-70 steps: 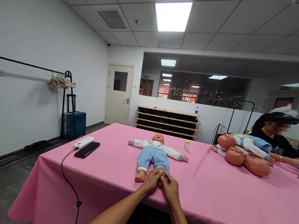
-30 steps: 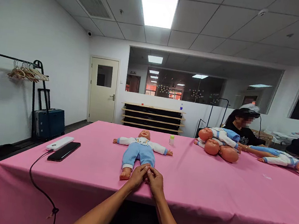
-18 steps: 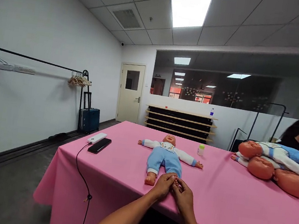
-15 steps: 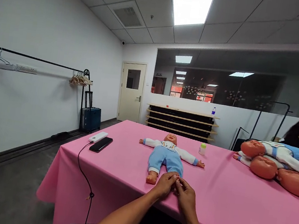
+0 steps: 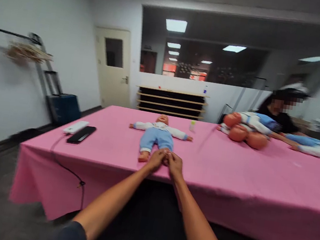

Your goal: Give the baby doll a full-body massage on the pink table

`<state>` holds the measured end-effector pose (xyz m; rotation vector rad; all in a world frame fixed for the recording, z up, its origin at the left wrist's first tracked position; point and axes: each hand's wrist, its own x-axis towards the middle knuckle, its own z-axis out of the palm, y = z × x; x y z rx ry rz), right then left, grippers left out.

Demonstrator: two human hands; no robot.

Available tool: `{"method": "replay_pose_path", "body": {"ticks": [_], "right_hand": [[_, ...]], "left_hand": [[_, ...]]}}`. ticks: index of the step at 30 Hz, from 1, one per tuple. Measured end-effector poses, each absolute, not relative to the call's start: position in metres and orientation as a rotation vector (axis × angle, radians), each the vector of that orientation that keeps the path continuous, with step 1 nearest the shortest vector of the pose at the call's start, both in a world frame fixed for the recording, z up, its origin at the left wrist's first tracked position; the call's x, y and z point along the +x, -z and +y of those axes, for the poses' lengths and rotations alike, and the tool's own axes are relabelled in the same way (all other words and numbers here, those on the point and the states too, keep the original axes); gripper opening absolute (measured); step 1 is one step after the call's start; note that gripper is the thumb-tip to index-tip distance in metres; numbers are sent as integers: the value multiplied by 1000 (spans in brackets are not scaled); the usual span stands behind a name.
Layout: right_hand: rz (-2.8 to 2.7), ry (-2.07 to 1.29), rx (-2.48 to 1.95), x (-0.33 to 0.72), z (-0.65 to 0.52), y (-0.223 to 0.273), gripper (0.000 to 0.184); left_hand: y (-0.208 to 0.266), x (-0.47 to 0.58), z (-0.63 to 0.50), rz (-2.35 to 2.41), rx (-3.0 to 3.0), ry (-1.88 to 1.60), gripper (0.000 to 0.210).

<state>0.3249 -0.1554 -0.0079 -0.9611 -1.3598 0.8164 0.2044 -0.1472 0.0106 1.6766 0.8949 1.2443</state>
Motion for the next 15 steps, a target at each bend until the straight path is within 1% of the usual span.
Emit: {"method": "replay_pose_path", "body": {"ticks": [2, 6, 10, 13, 15], "right_hand": [[-1384, -816, -936, 323, -153, 9, 45], [-1307, -963, -866, 324, -142, 21, 45], [-1284, -990, -842, 325, -144, 23, 41], [-1298, -980, -826, 324, -146, 23, 41], [-1293, -986, -832, 323, -145, 23, 46]], "left_hand": [[-5, 205, -140, 890, 1624, -1286, 44], [14, 204, -120, 875, 1596, -1317, 45], [24, 200, -114, 912, 1641, -1336, 45], [26, 198, -112, 945, 1660, -1342, 47], [26, 197, -111, 956, 1661, -1344, 49]]}}
